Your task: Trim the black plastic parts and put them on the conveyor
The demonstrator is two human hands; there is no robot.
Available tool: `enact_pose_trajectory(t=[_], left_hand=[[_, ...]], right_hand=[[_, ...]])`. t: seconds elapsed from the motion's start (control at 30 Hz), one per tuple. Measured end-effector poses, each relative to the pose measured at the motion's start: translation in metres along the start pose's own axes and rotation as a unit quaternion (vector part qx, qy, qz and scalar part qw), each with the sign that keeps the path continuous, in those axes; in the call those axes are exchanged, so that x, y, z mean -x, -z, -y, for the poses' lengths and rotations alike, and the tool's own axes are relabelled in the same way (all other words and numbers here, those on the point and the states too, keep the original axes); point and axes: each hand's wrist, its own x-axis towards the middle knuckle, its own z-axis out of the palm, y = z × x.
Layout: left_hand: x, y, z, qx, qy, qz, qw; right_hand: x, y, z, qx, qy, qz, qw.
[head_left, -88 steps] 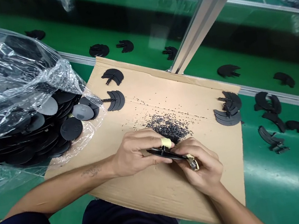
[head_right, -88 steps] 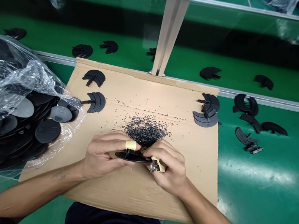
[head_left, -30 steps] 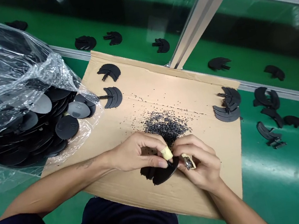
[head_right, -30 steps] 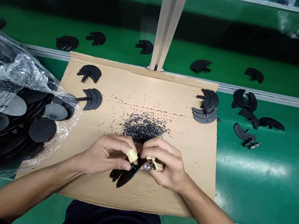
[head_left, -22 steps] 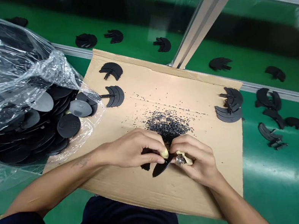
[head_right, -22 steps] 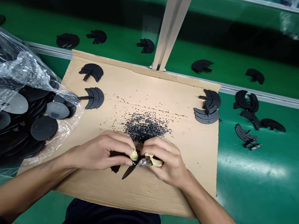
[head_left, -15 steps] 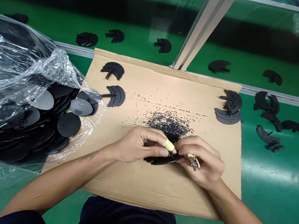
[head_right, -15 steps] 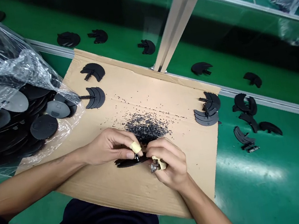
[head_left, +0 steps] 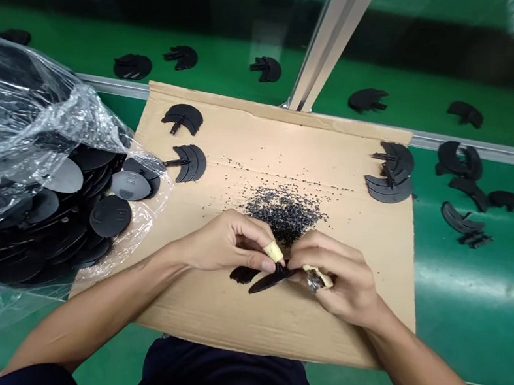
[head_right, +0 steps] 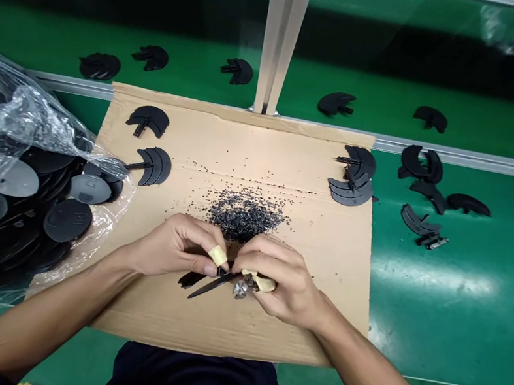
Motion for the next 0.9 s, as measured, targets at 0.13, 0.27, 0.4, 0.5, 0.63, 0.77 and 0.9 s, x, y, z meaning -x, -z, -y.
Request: enact_pose_trajectory(t=[0.13,0.27,0.4,0.5,0.63,0.77,0.9], left_hand=[[0.004,0.0,-0.011,-0.068,-0.027,0.009,0.997],[0.008,0.0,-0.017,-0.127,-0.057,0.023,0.99],[0.01,0.003,-0.019,-0.181,-0.04,0.08,0.979],[0.01,0.001,-0.016,-0.159,-0.042,0.045,0.985],[0.007,-0.01,-0.011,-0.073,-0.082,-0.054,0.993],[0.006,-0.013,-0.009,-0.028,-0.073,-0.056,0.995],[0.007,-0.009,-0.008,-0.001,-0.03,-0.053,0.998]], right_hand=[[0.0,-0.002,0.001,-0.005,-0.002,0.001,1.0],[0.0,-0.002,0.004,-0.006,-0.005,0.023,1.0],[0.0,-0.003,0.004,-0.009,-0.005,0.083,0.996],[0.0,-0.005,0.002,0.002,-0.003,0.042,0.999],[-0.002,-0.003,0.003,0.007,-0.001,-0.054,0.999],[-0.005,0.0,0.005,-0.007,0.003,-0.052,0.999],[-0.007,0.0,0.005,-0.024,-0.005,-0.04,0.999]])
